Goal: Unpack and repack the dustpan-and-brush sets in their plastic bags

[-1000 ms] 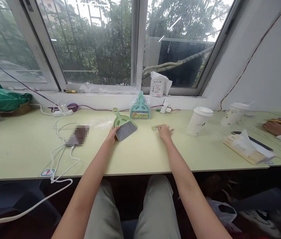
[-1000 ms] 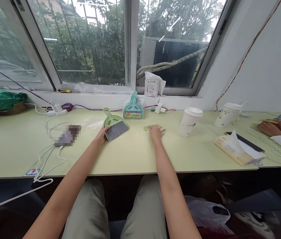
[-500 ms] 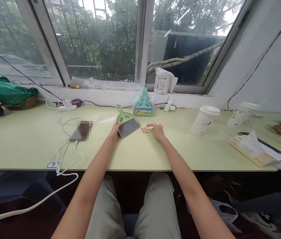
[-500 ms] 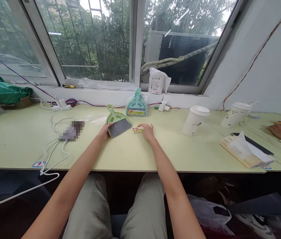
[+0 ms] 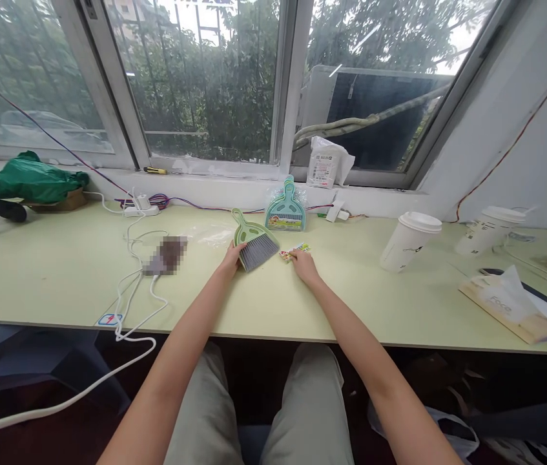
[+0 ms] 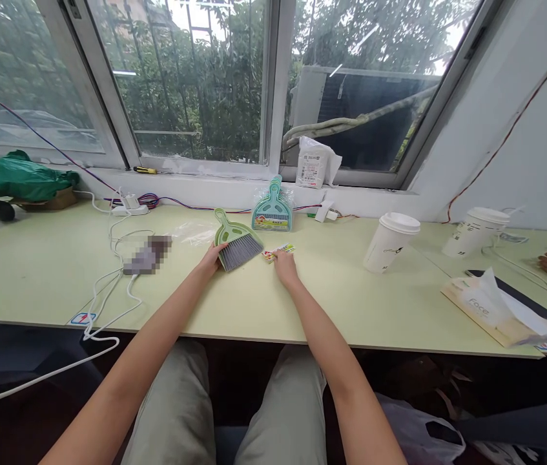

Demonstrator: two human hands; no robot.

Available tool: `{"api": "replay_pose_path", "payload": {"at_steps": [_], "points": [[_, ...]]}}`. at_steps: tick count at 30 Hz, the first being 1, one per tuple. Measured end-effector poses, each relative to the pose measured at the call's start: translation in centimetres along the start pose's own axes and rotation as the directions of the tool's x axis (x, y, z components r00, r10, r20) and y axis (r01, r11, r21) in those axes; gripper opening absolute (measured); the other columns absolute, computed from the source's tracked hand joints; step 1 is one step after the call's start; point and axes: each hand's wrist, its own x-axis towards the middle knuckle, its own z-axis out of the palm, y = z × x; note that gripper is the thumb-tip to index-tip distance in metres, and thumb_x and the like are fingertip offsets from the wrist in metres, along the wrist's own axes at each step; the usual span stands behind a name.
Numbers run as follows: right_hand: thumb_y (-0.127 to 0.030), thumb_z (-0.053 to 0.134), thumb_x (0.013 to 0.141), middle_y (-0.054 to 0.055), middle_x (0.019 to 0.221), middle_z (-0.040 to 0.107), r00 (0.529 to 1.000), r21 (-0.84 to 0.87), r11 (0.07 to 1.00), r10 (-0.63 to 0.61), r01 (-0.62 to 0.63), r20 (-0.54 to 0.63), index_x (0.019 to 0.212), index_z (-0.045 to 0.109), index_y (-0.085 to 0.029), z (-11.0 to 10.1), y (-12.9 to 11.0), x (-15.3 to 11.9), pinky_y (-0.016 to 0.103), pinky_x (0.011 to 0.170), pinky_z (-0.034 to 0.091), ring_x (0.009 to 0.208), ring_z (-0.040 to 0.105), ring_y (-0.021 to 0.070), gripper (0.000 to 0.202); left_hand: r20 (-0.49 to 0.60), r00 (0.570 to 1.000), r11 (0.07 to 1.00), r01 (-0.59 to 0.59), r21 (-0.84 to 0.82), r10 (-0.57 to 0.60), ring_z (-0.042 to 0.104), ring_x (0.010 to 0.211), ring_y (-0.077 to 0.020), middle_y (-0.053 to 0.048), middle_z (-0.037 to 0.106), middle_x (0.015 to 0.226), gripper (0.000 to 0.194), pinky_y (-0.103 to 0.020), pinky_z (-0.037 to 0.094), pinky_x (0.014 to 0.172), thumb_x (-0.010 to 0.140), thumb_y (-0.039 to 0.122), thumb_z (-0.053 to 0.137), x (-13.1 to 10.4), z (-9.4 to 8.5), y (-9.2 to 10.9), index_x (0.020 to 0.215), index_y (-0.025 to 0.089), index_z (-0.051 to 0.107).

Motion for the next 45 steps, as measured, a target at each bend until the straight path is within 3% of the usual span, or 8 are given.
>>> {"api": "replay_pose_path", "payload": {"at_steps": [9,16,22,28,32,36,40,45], "points": [[-0.013,0.057,0.08,0.01,0.101,0.072,0.981,0.258,0.965,0.098,-0.052,-0.168,0.102,0.072,-0.017,-0.2,1.1,0.3,0.033,0.089,0.047,0.094,0.065,0.0212,0.027,0.06,0.998,0.999,-0.016,0.04,0.013,0.061,0.105,-0.0229,-0.007,0.062,0.114,0.048,-0.033,0.052,0.084,0.072,0.032,0.068,0.0,-0.1,-0.5,0.117,0.026,0.051],[-0.033,0.06,0.081,0.009,0.113,0.068,0.905,0.699,0.677,0.114,0.231,-0.409,0.115,0.065,-0.016,-1.6,-1.9,-0.7,0.034,0.092,0.05,0.102,0.065,0.0205,0.038,0.094,0.995,1.0,0.017,0.003,-0.017,0.064,0.097,-0.0213,-0.006,0.064,0.107,0.046,-0.031,0.053,0.081,0.073,0.038,0.07,-1.1,1.1,-0.1,0.114,0.025,0.054],[-0.035,0.052,0.089,0.008,0.136,0.053,0.977,0.406,0.897,-0.105,0.173,-0.184,0.128,0.057,-0.019,1.1,-6.0,-2.2,0.044,0.112,0.028,0.13,0.045,0.0254,0.042,0.33,0.942,0.997,-0.049,-0.061,0.066,0.064,0.096,-0.0211,-0.01,0.065,0.112,0.047,-0.035,0.052,0.086,0.069,0.033,0.076,-2.3,2.1,-0.5,0.109,0.019,0.056],[-0.04,0.04,0.094,0.006,0.142,0.047,0.987,0.266,0.951,-0.146,0.158,-0.066,0.133,0.052,-0.022,1.0,-6.6,-2.8,0.039,0.11,0.029,0.131,0.039,0.0232,0.044,0.224,0.973,0.998,-0.054,-0.038,0.061,0.064,0.097,-0.0238,-0.008,0.067,0.105,0.05,-0.041,0.051,0.089,0.06,0.005,0.07,-2.1,2.0,-0.6,0.106,0.017,0.055],[-0.041,0.046,0.091,0.008,0.15,0.033,0.984,0.385,0.921,0.01,0.061,-0.179,0.139,0.043,-0.02,0.4,-6.0,-2.3,0.042,0.112,0.028,0.137,0.03,0.0252,0.052,0.215,0.973,0.992,-0.058,-0.112,0.081,0.064,0.099,-0.0247,-0.009,0.067,0.106,0.048,-0.043,0.05,0.092,0.061,0.003,0.063,-2.0,1.9,-0.1,0.106,0.015,0.055],[-0.042,0.058,0.084,0.016,0.151,0.028,0.959,0.823,0.549,0.283,-0.148,-0.017,0.146,0.022,-0.016,0.8,-4.8,-1.3,0.035,0.104,0.042,0.131,0.043,0.0228,0.076,0.243,0.965,0.988,-0.065,-0.138,0.097,0.063,0.1,-0.0254,-0.009,0.067,0.107,0.048,-0.044,0.049,0.093,0.062,0.006,0.061,-2.4,2.0,0.4,0.109,0.015,0.054],[-0.023,0.064,0.081,0.01,0.118,0.064,0.962,0.965,0.077,0.13,-0.252,0.241,0.116,0.053,-0.016,1.0,-4.0,-0.7,0.03,0.094,0.052,0.104,0.064,0.0173,0.037,0.353,0.931,0.995,-0.066,-0.081,0.09,0.062,0.101,-0.0252,-0.009,0.066,0.107,0.049,-0.043,0.048,0.094,0.062,0.009,0.063,-2.6,2.1,0.5,0.111,0.015,0.055],[-0.008,0.068,0.073,0.004,0.098,0.071,0.964,0.977,-0.072,0.164,-0.2,0.209,0.094,0.06,-0.016,0.0,-3.8,-0.5,0.028,0.085,0.057,0.09,0.069,0.0153,0.023,0.342,0.925,0.95,-0.243,0.196,0.165,0.056,0.111,-0.0283,-0.012,0.063,0.113,0.033,-0.047,0.04,0.101,0.082,0.035,0.052,-1.7,1.2,1.0,0.108,0.015,0.06]]}}
